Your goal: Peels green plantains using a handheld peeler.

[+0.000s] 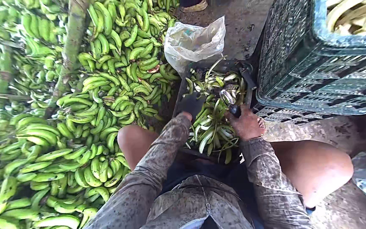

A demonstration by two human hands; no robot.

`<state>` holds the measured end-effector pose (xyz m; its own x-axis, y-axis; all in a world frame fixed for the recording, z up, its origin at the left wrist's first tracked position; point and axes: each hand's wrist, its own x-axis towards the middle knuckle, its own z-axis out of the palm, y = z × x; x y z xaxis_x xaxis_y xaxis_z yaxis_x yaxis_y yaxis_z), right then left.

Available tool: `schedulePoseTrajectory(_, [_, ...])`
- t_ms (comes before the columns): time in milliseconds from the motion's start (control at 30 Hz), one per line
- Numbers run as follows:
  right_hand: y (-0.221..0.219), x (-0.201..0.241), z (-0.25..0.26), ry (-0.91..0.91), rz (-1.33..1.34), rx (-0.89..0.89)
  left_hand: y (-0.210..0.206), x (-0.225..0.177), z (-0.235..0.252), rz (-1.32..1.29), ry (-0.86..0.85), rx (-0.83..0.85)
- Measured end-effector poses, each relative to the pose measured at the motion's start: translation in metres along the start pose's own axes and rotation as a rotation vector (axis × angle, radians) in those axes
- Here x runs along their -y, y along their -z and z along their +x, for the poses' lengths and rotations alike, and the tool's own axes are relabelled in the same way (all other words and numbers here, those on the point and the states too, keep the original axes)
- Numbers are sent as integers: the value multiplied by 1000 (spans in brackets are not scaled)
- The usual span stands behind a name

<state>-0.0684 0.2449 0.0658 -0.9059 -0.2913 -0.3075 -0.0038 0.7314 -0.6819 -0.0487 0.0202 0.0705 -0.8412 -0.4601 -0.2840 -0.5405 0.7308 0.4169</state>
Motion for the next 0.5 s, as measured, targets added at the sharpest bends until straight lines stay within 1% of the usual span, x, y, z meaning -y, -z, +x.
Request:
schedulePoseTrajectory(33, [-1, 2, -1, -11, -12, 27, -21, 14, 0, 56, 93, 48])
schedulePoseTrajectory(100, [-2, 5, -2, -25, -33, 70, -50, 22, 1, 148, 208, 120])
schedulePoseTrajectory(133, [-3, 7, -1, -31, -35, 81, -59, 22, 3, 180, 234, 129])
schedulePoseTrajectory(200, [-4, 10, -1, -45, -32, 93, -65, 23, 3, 170, 215, 133])
schedulePoseTrajectory(400, [-16, 15, 3, -7, -1, 97, -53, 46, -25, -322, -27, 266])
schedulePoseTrajectory(500, [-26, 15, 0, 64, 58, 79, -24, 54, -45, -718, -13, 207])
